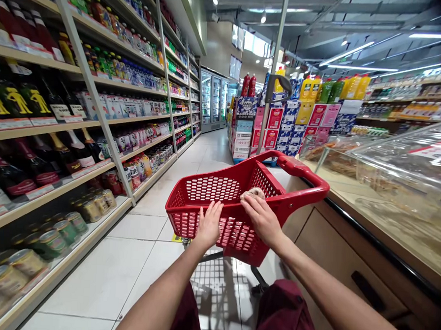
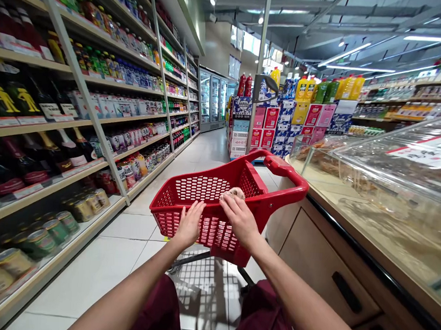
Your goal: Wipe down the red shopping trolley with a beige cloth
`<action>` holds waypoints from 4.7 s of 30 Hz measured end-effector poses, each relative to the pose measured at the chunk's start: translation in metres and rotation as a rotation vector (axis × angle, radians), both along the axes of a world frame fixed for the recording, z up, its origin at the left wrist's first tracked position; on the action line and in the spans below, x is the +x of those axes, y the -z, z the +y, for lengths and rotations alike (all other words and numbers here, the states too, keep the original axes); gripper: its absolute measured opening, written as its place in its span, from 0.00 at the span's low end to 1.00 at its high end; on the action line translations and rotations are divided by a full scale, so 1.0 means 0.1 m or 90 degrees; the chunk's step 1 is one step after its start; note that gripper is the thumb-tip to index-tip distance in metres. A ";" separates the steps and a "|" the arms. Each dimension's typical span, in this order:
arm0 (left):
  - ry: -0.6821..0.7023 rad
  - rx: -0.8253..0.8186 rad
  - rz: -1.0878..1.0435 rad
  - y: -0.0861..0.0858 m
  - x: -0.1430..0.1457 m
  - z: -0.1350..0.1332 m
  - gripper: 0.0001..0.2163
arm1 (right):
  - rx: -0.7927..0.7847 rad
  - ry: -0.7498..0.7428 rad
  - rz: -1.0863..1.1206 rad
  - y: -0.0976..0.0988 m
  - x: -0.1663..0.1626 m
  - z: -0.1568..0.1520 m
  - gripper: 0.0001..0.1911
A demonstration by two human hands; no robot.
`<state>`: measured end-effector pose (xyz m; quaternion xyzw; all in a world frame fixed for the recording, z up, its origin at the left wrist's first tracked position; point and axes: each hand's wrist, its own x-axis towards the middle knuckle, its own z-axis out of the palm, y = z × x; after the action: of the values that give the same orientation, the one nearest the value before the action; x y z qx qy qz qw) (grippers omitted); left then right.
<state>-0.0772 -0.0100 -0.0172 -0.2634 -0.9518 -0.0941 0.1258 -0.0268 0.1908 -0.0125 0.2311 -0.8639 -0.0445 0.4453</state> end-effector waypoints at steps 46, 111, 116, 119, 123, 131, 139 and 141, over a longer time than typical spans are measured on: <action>-0.020 -0.039 0.034 -0.03 0.22 0.31 0.33 | -0.025 0.161 0.022 -0.37 0.09 0.79 0.17; -0.063 -0.039 0.002 -0.01 0.12 0.09 0.34 | -0.122 0.048 -0.020 -0.10 -0.28 0.27 0.19; -0.084 -0.024 0.005 0.00 0.14 0.11 0.35 | -0.181 0.111 -0.009 -0.18 -0.30 0.48 0.18; -0.087 -0.014 0.005 0.01 0.16 0.13 0.35 | -0.193 0.130 0.003 -0.19 -0.32 0.42 0.19; -0.060 -0.047 -0.012 -0.02 0.14 0.08 0.34 | -0.115 0.033 -0.049 -0.07 -0.38 0.05 0.19; -0.105 -0.059 -0.010 0.04 0.08 -0.06 0.34 | -0.169 0.104 -0.031 -0.07 -0.40 0.18 0.18; -0.071 -0.065 -0.003 0.05 0.10 -0.05 0.34 | -0.170 0.089 -0.028 -0.07 -0.41 0.32 0.18; -0.070 -0.052 -0.007 0.04 0.12 -0.03 0.34 | -0.183 0.096 -0.021 -0.07 -0.40 0.30 0.19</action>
<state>-0.0650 -0.0134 -0.0212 -0.2150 -0.9686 -0.0494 0.1148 -0.0669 0.2204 -0.0059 0.1002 -0.8834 0.0500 0.4550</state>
